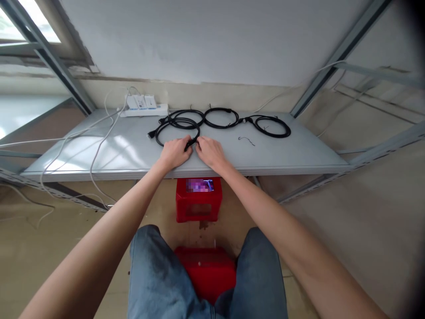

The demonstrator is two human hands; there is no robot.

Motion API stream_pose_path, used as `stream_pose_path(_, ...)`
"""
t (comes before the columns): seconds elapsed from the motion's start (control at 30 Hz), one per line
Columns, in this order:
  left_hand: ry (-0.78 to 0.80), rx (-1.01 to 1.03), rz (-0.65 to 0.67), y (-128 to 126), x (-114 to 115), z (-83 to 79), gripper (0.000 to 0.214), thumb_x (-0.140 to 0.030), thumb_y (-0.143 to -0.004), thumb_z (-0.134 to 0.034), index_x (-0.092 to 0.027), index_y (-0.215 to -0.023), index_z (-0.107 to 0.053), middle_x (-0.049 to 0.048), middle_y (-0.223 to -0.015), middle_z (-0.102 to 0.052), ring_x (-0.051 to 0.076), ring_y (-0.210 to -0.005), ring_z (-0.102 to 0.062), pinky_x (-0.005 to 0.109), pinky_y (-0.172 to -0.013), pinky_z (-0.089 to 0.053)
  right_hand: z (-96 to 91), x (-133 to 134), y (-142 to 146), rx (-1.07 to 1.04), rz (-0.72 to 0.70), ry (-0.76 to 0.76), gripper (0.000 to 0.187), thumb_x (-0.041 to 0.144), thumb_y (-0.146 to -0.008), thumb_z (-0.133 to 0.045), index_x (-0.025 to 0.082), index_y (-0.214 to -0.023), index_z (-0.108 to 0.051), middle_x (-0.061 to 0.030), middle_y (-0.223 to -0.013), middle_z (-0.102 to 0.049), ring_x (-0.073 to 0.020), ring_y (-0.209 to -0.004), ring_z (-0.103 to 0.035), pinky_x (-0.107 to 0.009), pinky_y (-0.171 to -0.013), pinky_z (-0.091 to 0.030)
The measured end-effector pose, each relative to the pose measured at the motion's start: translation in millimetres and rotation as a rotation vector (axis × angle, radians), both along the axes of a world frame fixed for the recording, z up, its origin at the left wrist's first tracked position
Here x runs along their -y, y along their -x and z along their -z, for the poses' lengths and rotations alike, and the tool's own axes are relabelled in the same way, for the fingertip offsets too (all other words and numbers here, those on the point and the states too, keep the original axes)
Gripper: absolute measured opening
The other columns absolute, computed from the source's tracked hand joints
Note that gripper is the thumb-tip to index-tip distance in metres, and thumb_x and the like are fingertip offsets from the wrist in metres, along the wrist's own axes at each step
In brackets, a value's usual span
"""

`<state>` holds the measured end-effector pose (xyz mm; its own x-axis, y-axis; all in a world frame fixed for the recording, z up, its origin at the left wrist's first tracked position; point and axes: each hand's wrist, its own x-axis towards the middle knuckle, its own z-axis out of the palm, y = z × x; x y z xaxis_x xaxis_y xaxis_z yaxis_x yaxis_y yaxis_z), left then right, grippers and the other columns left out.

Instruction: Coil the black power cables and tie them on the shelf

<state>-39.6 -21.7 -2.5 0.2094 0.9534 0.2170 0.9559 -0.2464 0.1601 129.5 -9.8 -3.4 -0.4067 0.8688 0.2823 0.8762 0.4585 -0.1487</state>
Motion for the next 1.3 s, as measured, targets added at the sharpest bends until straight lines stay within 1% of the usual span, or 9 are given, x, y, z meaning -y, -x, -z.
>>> stream_pose_path(0.23, 0.026, 0.011, -0.030, -0.7, 0.3, -0.2, 0.041, -0.039, -0.101, -0.041, -0.022, -0.135, -0.059, 0.0136, -0.113, -0.075, 0.036, -0.113, -0.067, 0.042, -0.094, -0.047, 0.4, -2.8, -0.8, -0.110, -0.065, 0.025, 0.032, 0.028, -0.110, -0.038, 0.017, -0.116, -0.068, -0.0126, -0.118, -0.072, -0.0262, -0.102, -0.066, -0.033, -0.086, -0.043)
stream_pose_path(0.5, 0.013, 0.010, 0.004, 0.6, 0.8, -0.7, 0.042, -0.039, -0.102, -0.040, -0.022, -0.135, -0.059, 0.0137, -0.110, -0.076, 0.036, -0.109, -0.069, 0.043, -0.092, -0.047, 1.7, -5.0, -3.6, -0.173, -0.091, 0.044, 0.029, 0.028, -0.109, -0.041, 0.018, -0.118, -0.067, -0.0111, -0.118, -0.073, -0.0254, -0.102, -0.065, -0.033, -0.085, -0.043)
stream_pose_path(0.63, -0.003, 0.007, 0.021, 0.5, 2.7, -3.0, 0.040, -0.039, -0.102, -0.040, -0.023, -0.134, -0.060, 0.0129, -0.110, -0.076, 0.035, -0.105, -0.070, 0.041, -0.089, -0.048, 3.1, -8.8, -4.2, -0.249, -0.091, 0.067, 0.027, 0.030, -0.107, -0.047, 0.019, -0.114, -0.070, -0.0099, -0.112, -0.075, -0.0238, -0.098, -0.066, -0.031, -0.084, -0.043)
stream_pose_path(0.77, -0.003, -0.001, 0.022, 0.6, 3.3, -3.9, 0.040, -0.038, -0.102, -0.041, -0.023, -0.134, -0.060, 0.0126, -0.111, -0.077, 0.034, -0.105, -0.071, 0.040, -0.087, -0.049, 8.4, -22.6, -3.9, -0.468, -0.099, 0.208, 0.022, 0.030, -0.100, -0.058, 0.017, -0.096, -0.074, -0.0061, -0.092, -0.075, -0.0196, -0.085, -0.065, -0.029, -0.078, -0.044)
stream_pose_path(0.9, -0.010, 0.002, 0.028, 0.9, 3.4, -4.1, 0.041, -0.035, -0.101, -0.041, -0.022, -0.137, -0.059, 0.0134, -0.113, -0.077, 0.034, -0.107, -0.071, 0.040, -0.087, -0.049, 16.3, -36.3, -1.1, -0.678, -0.161, 0.371, 0.022, 0.032, -0.090, -0.066, 0.016, -0.076, -0.072, -0.0007, -0.071, -0.068, -0.0158, -0.072, -0.060, -0.026, -0.071, -0.043)
stream_pose_path(1.0, -0.004, 0.010, 0.021, 0.8, 4.0, -4.8, 0.042, -0.034, -0.102, -0.041, -0.021, -0.138, -0.058, 0.0137, -0.114, -0.077, 0.034, -0.108, -0.071, 0.040, -0.088, -0.049, 18.3, -38.9, 1.1, -0.810, -0.170, 0.406, 0.022, 0.033, -0.087, -0.069, 0.016, -0.073, -0.070, 0.0008, -0.068, -0.065, -0.0151, -0.071, -0.059, -0.026, -0.071, -0.043)
stream_pose_path(1.1, 0.005, 0.009, 0.013, 0.4, 4.2, -5.7, 0.040, -0.036, -0.103, -0.040, -0.022, -0.134, -0.060, 0.0137, -0.112, -0.077, 0.034, -0.108, -0.071, 0.040, -0.088, -0.049, 13.8, -37.5, 1.2, -0.915, -0.181, 0.439, 0.026, 0.036, -0.088, -0.067, 0.017, -0.070, -0.067, 0.0005, -0.068, -0.065, -0.0146, -0.071, -0.059, -0.026, -0.073, -0.045)
stream_pose_path(1.17, 0.008, 0.006, 0.017, 0.2, 3.8, -5.8, 0.038, -0.036, -0.102, -0.040, -0.022, -0.131, -0.062, 0.0137, -0.112, -0.077, 0.034, -0.107, -0.071, 0.039, -0.088, -0.049, 8.8, -36.6, 0.0, -0.936, -0.177, 0.492, 0.027, 0.036, -0.088, -0.068, 0.017, -0.068, -0.067, 0.0001, -0.067, -0.066, -0.0139, -0.070, -0.059, -0.026, -0.074, -0.045)
stream_pose_path(1.3, 0.007, 0.009, 0.025, 0.3, 2.6, -5.1, 0.040, -0.035, -0.102, -0.041, -0.022, -0.134, -0.061, 0.0135, -0.112, -0.078, 0.033, -0.106, -0.071, 0.039, -0.088, -0.049, 2.6, -37.3, -2.2, -0.937, -0.161, 0.566, 0.019, 0.029, -0.083, -0.071, 0.016, -0.069, -0.069, -0.0006, -0.067, -0.067, -0.0132, -0.070, -0.059, -0.025, -0.074, -0.046)
